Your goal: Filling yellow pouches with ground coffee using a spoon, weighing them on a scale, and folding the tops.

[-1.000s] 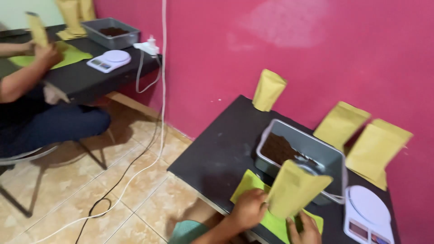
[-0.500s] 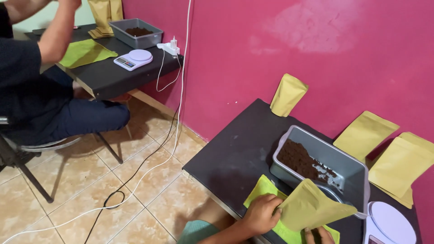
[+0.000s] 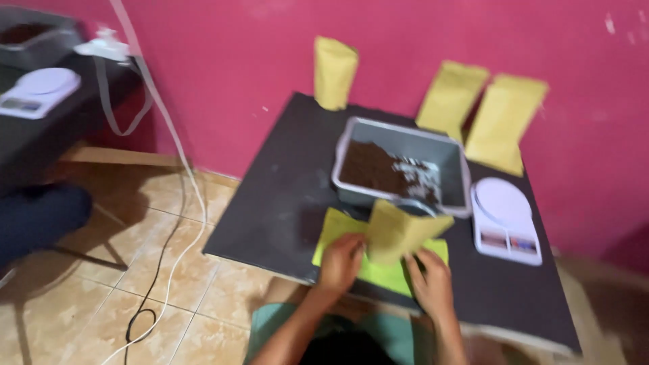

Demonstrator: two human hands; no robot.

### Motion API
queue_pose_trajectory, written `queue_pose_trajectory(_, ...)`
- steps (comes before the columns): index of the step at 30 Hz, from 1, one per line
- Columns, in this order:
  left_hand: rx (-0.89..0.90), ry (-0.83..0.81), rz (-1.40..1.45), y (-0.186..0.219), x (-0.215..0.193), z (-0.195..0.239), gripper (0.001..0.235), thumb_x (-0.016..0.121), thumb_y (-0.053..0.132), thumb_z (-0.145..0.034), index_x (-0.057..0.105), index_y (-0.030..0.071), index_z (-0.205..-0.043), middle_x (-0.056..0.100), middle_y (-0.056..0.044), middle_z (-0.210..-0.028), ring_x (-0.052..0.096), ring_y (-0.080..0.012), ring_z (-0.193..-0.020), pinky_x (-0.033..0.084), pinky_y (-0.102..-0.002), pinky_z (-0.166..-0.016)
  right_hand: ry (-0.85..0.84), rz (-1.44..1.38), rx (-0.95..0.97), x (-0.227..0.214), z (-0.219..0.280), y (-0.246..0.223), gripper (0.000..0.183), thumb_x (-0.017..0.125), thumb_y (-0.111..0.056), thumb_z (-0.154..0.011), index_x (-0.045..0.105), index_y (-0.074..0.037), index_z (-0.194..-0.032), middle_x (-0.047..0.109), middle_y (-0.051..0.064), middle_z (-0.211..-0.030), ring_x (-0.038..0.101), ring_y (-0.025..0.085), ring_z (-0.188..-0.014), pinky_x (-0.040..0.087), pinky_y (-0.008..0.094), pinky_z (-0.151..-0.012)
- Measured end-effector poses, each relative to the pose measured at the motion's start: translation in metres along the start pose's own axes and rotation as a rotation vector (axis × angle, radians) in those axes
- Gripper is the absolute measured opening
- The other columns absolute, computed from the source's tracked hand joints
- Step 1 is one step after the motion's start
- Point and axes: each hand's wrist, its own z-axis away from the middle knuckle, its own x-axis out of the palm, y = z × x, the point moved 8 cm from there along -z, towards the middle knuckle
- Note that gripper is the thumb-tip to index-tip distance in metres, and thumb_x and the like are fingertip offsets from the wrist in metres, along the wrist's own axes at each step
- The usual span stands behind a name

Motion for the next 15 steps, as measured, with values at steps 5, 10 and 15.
queue_pose_trajectory(5, -0.053, -0.059, -0.013, 0.054, -0.024, -0.045, 0.018, 0.068, 0.01, -0.094, 0.074, 0.006, -0.11, 0.075, -0.018, -0.096, 0.073, -0.0382, -0.095, 0.057, -0.049, -0.083, 0.036, -0.093, -0.038, -0.053, -0.025, -0.039, 0.007, 0.071, -0.003, -0.091, 0.076, -0.004, -0.087, 0.075, 0.017, -0.081, 0.074, 0.038, -0.086, 0.055, 0.048, -0.084)
queue_pose_trajectory(10, 0.329, 0.125, 0.039, 0.153, -0.069, -0.089, 0.013, 0.072, 0.012, -0.098, 0.076, 0.012, -0.11, 0.078, -0.002, -0.105, 0.076, -0.0242, -0.098, 0.061, -0.034, -0.079, 0.202, -0.066, -0.372, -0.129, -0.052, -0.132, 0.008, 0.071, -0.004, -0.103, 0.074, -0.004, -0.095, 0.07, 0.012, -0.084, 0.07, 0.034, -0.082, 0.055, 0.043, -0.079)
queue_pose_trajectory(15, 0.349, 0.173, 0.058, 0.167, -0.079, -0.082, 0.01, 0.072, 0.005, -0.097, 0.076, 0.007, -0.106, 0.077, -0.006, -0.102, 0.076, -0.0272, -0.094, 0.061, -0.035, -0.077, 0.198, -0.072, -0.377, -0.128, -0.045, -0.131, 0.004, 0.072, -0.001, -0.1, 0.076, -0.003, -0.099, 0.07, 0.011, -0.087, 0.071, 0.035, -0.083, 0.056, 0.043, -0.079)
